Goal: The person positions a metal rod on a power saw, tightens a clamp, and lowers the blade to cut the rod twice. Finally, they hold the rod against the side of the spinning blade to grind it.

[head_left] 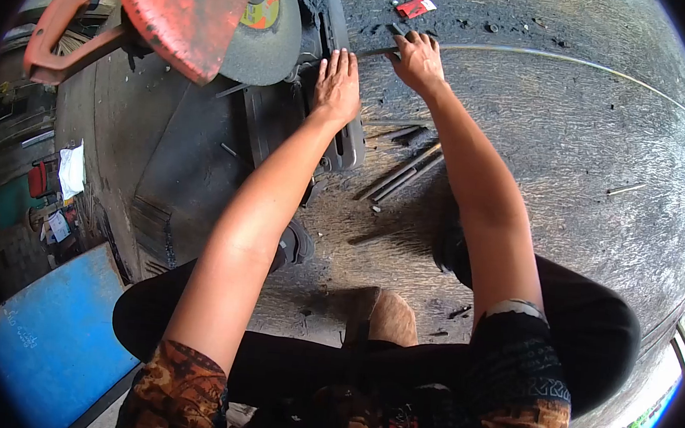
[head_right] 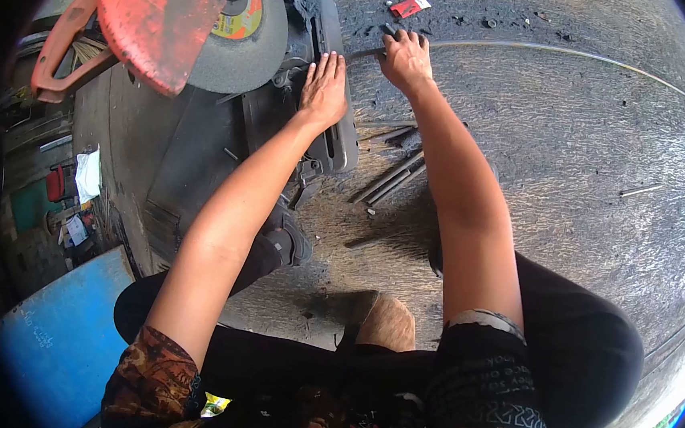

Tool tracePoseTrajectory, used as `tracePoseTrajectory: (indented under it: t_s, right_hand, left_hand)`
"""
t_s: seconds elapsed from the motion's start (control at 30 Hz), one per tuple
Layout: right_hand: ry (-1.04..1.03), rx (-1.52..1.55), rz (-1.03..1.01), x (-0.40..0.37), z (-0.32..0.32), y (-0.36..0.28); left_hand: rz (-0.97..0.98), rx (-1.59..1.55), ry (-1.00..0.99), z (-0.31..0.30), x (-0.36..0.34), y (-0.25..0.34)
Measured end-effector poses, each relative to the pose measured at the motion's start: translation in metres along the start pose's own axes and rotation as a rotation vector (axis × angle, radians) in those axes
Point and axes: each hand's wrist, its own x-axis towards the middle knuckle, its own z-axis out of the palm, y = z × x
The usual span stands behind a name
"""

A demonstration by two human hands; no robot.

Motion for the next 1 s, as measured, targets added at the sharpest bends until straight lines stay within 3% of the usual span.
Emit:
tracePoseTrajectory:
  t_s: [0.1, 0.2, 0.27, 0.43, 0.57, 0.7, 0.83, 0.9, 1.0]
  right_hand:
    - [0.492, -0.008, -0.043, -0.012, -0.011, -0.012]
    - [0.482, 0.062, 0.175, -0.054, 0.003, -0.045]
    - [0.338, 0.170, 0.253, -0.076, 0.014, -0.064]
    - [0.258, 0.351, 0.237, -0.129, 0.016, -0.131]
    - [0.201, 0.213, 0.177, -0.163, 0.002, -0.170]
    - [0.238, 0.201, 0.095, -0.190, 0.000, -0.190]
    - [0.179, 0.460, 0.227, -0.206, 0.033, -0.195]
    - [-0.132, 0.473, 0.393, -0.214, 0.045, -0.197]
    - [-0.110, 0.405, 0.250, -0.235, 0.064, -0.205]
  left_hand:
    - [0.016, -0.057, 0.087, -0.020, -0.003, 0.003]
    - [0.064, -0.186, 0.091, -0.032, -0.039, 0.003]
    - [0.080, -0.202, 0.130, -0.036, -0.057, 0.003]
    - [0.106, -0.266, 0.218, -0.056, -0.118, -0.003]
    - [0.074, -0.249, 0.259, -0.063, -0.165, -0.012]
    - [0.005, -0.234, 0.248, -0.065, -0.202, -0.020]
    - [-0.091, -0.276, 0.188, -0.060, -0.235, -0.032]
    - [-0.154, -0.279, 0.141, -0.052, -0.244, -0.043]
    - [-0.232, -0.271, 0.045, -0.048, -0.255, -0.056]
